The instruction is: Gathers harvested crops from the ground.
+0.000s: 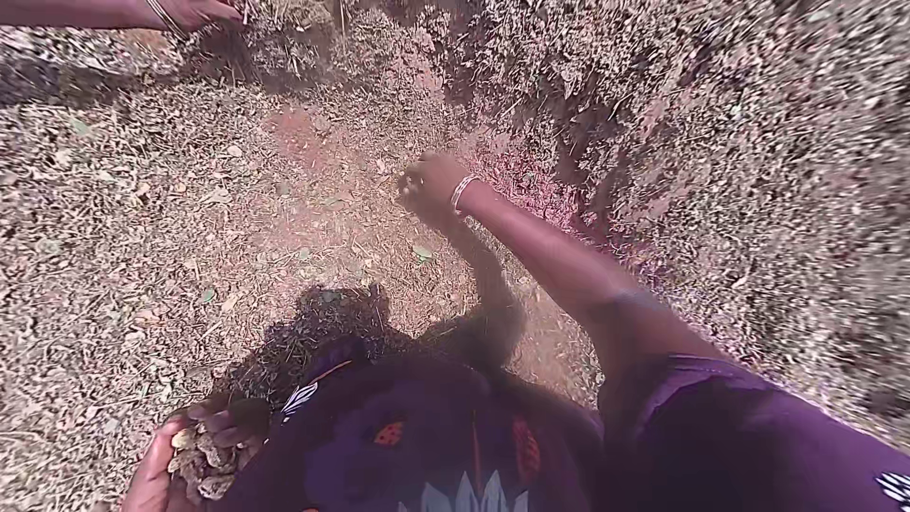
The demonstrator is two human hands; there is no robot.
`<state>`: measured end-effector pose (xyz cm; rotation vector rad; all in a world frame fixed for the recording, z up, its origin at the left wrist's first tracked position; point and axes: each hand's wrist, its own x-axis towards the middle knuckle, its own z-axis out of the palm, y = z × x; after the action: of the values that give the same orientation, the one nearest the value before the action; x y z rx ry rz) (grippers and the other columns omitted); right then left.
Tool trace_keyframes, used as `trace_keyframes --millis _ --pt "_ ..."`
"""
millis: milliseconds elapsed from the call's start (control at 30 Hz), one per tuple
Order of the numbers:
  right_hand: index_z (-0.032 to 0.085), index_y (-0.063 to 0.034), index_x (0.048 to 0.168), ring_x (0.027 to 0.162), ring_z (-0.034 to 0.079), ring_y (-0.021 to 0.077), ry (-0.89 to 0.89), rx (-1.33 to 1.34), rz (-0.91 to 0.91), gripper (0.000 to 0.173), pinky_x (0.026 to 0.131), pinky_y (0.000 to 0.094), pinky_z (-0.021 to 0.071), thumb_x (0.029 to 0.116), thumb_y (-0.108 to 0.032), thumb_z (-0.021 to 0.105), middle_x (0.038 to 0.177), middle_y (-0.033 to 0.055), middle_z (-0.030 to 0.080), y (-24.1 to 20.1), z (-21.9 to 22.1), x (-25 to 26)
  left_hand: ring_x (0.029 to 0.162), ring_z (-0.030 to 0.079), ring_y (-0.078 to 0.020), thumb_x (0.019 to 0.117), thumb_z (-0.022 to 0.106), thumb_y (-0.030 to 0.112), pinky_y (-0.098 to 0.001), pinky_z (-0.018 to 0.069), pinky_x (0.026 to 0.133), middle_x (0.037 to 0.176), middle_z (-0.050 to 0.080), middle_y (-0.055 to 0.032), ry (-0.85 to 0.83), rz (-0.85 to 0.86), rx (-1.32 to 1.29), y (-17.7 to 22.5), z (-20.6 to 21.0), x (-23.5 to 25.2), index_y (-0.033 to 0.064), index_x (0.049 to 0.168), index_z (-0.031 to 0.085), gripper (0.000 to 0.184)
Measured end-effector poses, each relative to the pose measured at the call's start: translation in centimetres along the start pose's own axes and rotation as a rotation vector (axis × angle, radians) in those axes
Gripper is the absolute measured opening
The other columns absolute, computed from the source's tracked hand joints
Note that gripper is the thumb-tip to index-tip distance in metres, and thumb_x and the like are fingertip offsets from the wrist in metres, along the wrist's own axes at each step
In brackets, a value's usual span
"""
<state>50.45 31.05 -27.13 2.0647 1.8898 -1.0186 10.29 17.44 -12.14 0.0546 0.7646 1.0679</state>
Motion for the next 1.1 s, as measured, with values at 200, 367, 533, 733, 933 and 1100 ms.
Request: trace_keyframes --millis 200,367,533,733,933,1100 --pt "0.056 -0.0085 0.147 0.133 0.054 0.0429 -0.312 0.038 -0.174 0.058 0.107 0.0620 0.0440 0.1048 -0.049 0.054 0.145 0.0258 0.054 -4.6 2.4 -5.3 0.084 0.073 -0.0130 0.1082 0.039 0.025 -0.0255 0.0616 0.076 0.089 0.073 -0.0073 0.105 0.067 -0.062 -1.4 3.0 -0.6 0.0050 0.092 0.071 0.041" --pt "0.070 0.0010 0.120 0.107 0.066 0.0393 -0.619 0.006 -0.150 0.045 0.094 0.0614 0.0482 0.1044 -0.041 0.061 0.113 0.0238 0.070 -1.9 -2.9 -6.2 0.080 0.074 -0.0155 0.1101 0.033 0.031 -0.0283 0.0633 0.071 0.086 0.073 -0.0086 0.211 0.051 -0.140 -1.9 4.7 -0.9 0.0065 0.090 0.071 0.049" --pt "0.072 -0.0066 0.123 0.120 0.063 0.0458 0.067 -0.031 0.054 0.038 0.101 0.0675 0.0476 0.1029 -0.036 0.061 0.124 0.0261 0.068 -0.6 -4.1 -1.8 0.078 0.074 -0.0160 0.1096 0.032 0.031 -0.0278 0.0634 0.069 0.086 0.073 -0.0088 0.221 0.048 -0.154 -1.8 5.1 -1.2 0.0070 0.089 0.071 0.050" --pt "0.060 -0.0139 0.145 0.146 0.043 0.0394 -0.050 0.100 -0.218 0.059 0.120 0.0647 0.0278 0.1040 -0.055 0.050 0.153 0.0172 0.053 -4.1 2.6 2.6 0.080 0.074 -0.0132 0.1075 0.043 0.027 -0.0268 0.0626 0.073 0.087 0.074 -0.0056 0.163 0.077 -0.032 -1.3 4.0 -1.7 0.0099 0.090 0.074 0.040" --pt "0.059 -0.0039 0.143 0.124 0.062 0.0390 -0.532 0.110 -0.247 0.057 0.107 0.0611 0.0436 0.1081 -0.048 0.049 0.132 0.0241 0.065 -5.6 -1.6 -5.8 0.080 0.073 -0.0140 0.1072 0.043 0.028 -0.0264 0.0623 0.071 0.086 0.073 -0.0068 0.187 0.083 -0.118 -1.0 4.0 -1.6 0.0072 0.088 0.072 0.041" --pt "0.073 -0.0022 0.110 0.111 0.066 0.0465 -0.333 -0.238 0.115 0.040 0.091 0.0707 0.0491 0.1000 -0.040 0.066 0.113 0.0255 0.070 -0.3 -3.4 -5.5 0.082 0.073 -0.0171 0.1107 0.030 0.032 -0.0291 0.0630 0.072 0.092 0.072 -0.0095 0.115 0.077 -0.166 -1.4 3.0 -1.3 0.0058 0.093 0.070 0.051"
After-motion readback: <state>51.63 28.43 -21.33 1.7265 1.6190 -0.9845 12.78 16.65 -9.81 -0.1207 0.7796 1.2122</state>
